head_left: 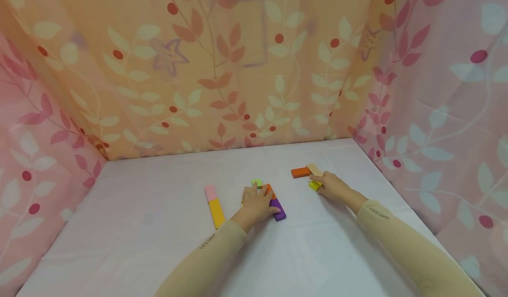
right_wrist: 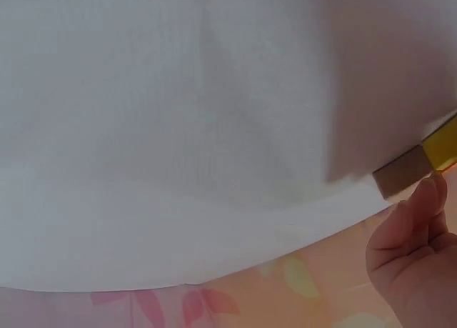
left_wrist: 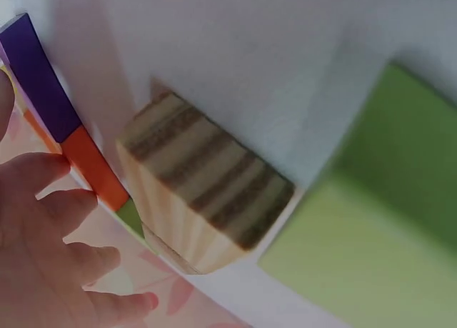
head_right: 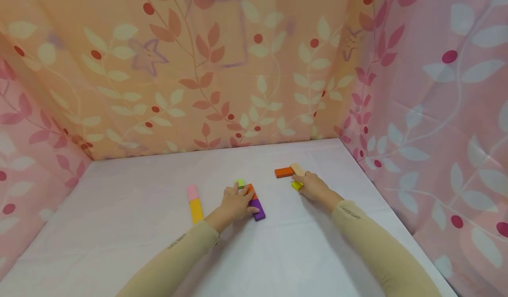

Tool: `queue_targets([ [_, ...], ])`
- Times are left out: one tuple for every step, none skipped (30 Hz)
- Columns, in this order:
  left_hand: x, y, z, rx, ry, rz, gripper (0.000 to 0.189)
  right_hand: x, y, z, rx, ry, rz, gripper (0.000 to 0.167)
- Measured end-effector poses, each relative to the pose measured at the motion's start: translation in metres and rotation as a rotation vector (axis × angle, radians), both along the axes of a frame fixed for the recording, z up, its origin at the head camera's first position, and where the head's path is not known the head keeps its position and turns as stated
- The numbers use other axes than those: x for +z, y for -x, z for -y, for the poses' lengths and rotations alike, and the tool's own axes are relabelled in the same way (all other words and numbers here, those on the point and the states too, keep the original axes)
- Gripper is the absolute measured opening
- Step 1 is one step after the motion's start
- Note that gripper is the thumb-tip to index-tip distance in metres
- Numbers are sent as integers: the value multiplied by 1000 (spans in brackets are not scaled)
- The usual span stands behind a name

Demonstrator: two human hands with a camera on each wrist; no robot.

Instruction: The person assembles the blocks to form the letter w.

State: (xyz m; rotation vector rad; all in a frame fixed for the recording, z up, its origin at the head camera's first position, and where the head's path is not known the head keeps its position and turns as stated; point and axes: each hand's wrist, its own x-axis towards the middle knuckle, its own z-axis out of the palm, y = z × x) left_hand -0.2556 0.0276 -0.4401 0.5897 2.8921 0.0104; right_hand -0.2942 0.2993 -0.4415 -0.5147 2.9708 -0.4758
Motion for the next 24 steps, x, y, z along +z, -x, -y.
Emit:
queue_targets([
  [-1, 1, 0, 3, 15, -3, 73, -1, 1, -1, 4, -2, 4, 49],
  [-1, 1, 0, 6, 32, -8, 72, -2, 3, -1, 7, 1, 8, 48],
  [-1, 1, -1, 9, 43, -11, 72, -4, 4, -2, 7, 6, 9, 47],
  [-1, 2, -1, 11, 52, -13, 72, -5, 5, -3, 8, 11, 11, 45],
  [-1, 2, -1, 13, 57, -16, 72, -7, 7, -3, 9, 20, 9, 44],
  [-2, 2, -1, 14, 59, -18, 71, -8, 8, -4, 17, 24, 0, 43],
  [-1, 2, -2, 20, 56, -19, 71, -9, 9, -5, 16, 35, -3, 42],
  [-2, 2, -2, 25, 54, -21, 71, -11, 11, -6, 15, 44, -6, 41],
  [-2, 2, -2, 30, 46, -21, 71, -11, 12, -6, 12, 57, -9, 40],
  [-2, 2, -2, 34, 38, -21, 71, -12, 12, -6, 10, 70, -11, 40],
  [-3, 2, -2, 38, 32, -21, 71, -13, 12, -7, 2, 84, -10, 40],
  [-3, 3, -2, 43, 21, -19, 70, -13, 12, -7, -4, 99, -7, 40],
  [-3, 3, -2, 46, 18, -20, 70, -14, 11, -6, -13, 119, 0, 41],
  [-4, 3, -3, 49, 15, -19, 70, -14, 10, -6, -24, 139, 7, 41],
  [-4, 3, -3, 52, 8, -17, 70, -14, 8, -4, -36, 161, 13, 41],
  [-5, 4, -3, 53, 6, -18, 70, -14, 6, -3, -50, 183, 17, 41],
  [-5, 4, -3, 55, 6, -20, 70, -13, 4, -1, -63, 211, 27, 40],
  [-6, 5, -3, 56, 7, -23, 70, -13, 1, 1, -77, 243, 36, 39],
  [-6, 5, -3, 55, 13, -27, 70, -11, -2, 4, -88, 274, 44, 38],
  [-7, 6, -3, 55, 13, -26, 70, -10, -5, 7, -106, 306, 52, 36],
  [-7, 6, -3, 55, 15, -31, 70, -9, -8, 10, -114, 341, 61, 35],
  [-8, 6, -3, 53, 21, -36, 70, -7, -12, 14, -124, 375, 73, 35],
  [-8, 6, -3, 51, 26, -39, 70, -6, -15, 17, -133, 407, 88, 34],
  [-8, 6, -3, 49, 33, -40, 71, -5, -19, 20, -144, 437, 105, 34],
])
